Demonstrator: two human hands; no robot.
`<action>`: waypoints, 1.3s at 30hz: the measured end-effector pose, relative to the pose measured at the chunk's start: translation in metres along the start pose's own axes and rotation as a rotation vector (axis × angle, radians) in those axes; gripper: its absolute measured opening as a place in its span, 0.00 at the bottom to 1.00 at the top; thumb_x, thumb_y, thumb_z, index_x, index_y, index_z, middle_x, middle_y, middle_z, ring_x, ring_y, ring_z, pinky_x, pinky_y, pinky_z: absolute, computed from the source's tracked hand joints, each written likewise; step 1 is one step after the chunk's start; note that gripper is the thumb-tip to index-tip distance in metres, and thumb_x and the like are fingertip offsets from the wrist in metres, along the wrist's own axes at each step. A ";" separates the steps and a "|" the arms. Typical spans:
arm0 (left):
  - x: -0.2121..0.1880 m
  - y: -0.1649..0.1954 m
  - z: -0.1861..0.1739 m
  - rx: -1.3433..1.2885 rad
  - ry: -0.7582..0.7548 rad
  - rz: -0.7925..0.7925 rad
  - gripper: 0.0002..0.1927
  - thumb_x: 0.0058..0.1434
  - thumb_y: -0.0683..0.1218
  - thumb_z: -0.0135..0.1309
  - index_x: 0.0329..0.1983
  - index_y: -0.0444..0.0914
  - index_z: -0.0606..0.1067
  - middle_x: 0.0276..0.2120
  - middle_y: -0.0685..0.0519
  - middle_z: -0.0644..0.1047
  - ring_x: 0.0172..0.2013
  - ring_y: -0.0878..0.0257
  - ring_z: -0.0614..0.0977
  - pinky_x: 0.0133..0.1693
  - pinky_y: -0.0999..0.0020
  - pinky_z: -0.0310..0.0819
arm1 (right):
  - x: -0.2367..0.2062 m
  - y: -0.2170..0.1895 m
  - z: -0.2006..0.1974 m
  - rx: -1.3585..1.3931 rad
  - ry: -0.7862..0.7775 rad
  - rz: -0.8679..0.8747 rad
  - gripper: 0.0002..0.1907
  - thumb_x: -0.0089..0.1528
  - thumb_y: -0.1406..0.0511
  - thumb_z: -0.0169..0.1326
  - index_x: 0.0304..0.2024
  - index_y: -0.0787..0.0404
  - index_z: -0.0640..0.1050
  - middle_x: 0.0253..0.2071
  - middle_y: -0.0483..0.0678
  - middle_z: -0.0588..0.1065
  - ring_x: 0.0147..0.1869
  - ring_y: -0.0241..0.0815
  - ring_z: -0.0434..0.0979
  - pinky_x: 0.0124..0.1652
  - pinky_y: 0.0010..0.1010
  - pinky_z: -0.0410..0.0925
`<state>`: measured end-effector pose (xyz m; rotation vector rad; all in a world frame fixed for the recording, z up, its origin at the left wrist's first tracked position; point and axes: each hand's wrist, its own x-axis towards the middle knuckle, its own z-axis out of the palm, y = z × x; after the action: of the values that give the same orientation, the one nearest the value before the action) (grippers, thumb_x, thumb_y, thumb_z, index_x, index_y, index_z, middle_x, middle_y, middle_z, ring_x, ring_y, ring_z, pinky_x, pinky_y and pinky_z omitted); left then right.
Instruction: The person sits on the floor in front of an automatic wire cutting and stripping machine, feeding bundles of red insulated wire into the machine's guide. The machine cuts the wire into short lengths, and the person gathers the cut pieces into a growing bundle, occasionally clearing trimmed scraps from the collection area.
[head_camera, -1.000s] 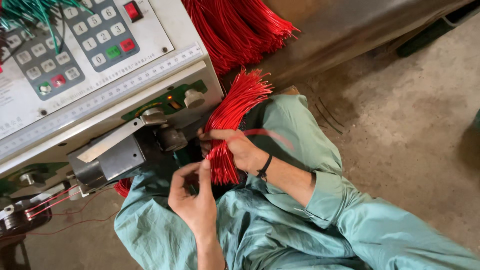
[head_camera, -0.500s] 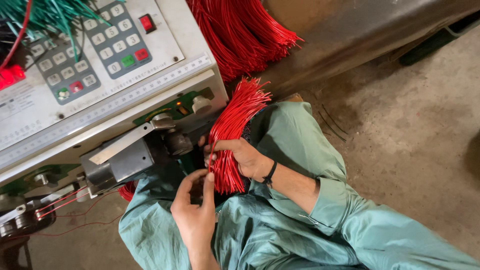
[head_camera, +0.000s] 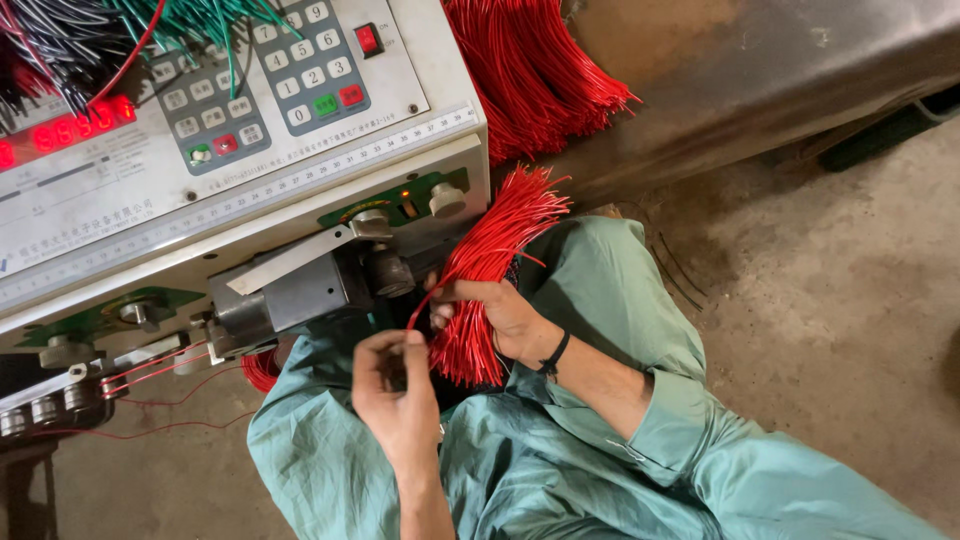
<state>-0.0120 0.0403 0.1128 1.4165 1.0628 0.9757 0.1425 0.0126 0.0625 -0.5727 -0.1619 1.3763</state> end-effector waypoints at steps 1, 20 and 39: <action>0.001 -0.001 0.000 0.006 0.059 0.001 0.06 0.67 0.41 0.59 0.42 0.33 0.75 0.30 0.58 0.74 0.29 0.74 0.70 0.33 0.78 0.65 | 0.000 0.000 0.002 0.020 -0.037 0.003 0.09 0.62 0.73 0.54 0.45 0.68 0.76 0.28 0.49 0.72 0.34 0.43 0.75 0.42 0.34 0.71; -0.012 -0.021 -0.017 0.083 -0.129 -0.060 0.09 0.62 0.44 0.62 0.42 0.33 0.80 0.29 0.57 0.78 0.30 0.72 0.75 0.34 0.77 0.70 | -0.004 -0.008 0.002 -0.003 -0.087 0.030 0.06 0.64 0.68 0.59 0.39 0.64 0.76 0.34 0.47 0.75 0.42 0.44 0.81 0.48 0.36 0.75; -0.073 -0.035 -0.001 -1.135 -0.286 -0.639 0.12 0.65 0.43 0.58 0.49 0.36 0.71 0.32 0.52 0.73 0.33 0.59 0.76 0.40 0.58 0.75 | -0.150 -0.013 0.004 -1.011 -0.277 0.831 0.11 0.54 0.66 0.68 0.36 0.62 0.80 0.32 0.42 0.79 0.33 0.33 0.78 0.37 0.27 0.73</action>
<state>-0.0364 -0.0287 0.0770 0.2252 0.4960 0.6589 0.1215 -0.1307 0.1048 -1.3836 -0.9624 2.1545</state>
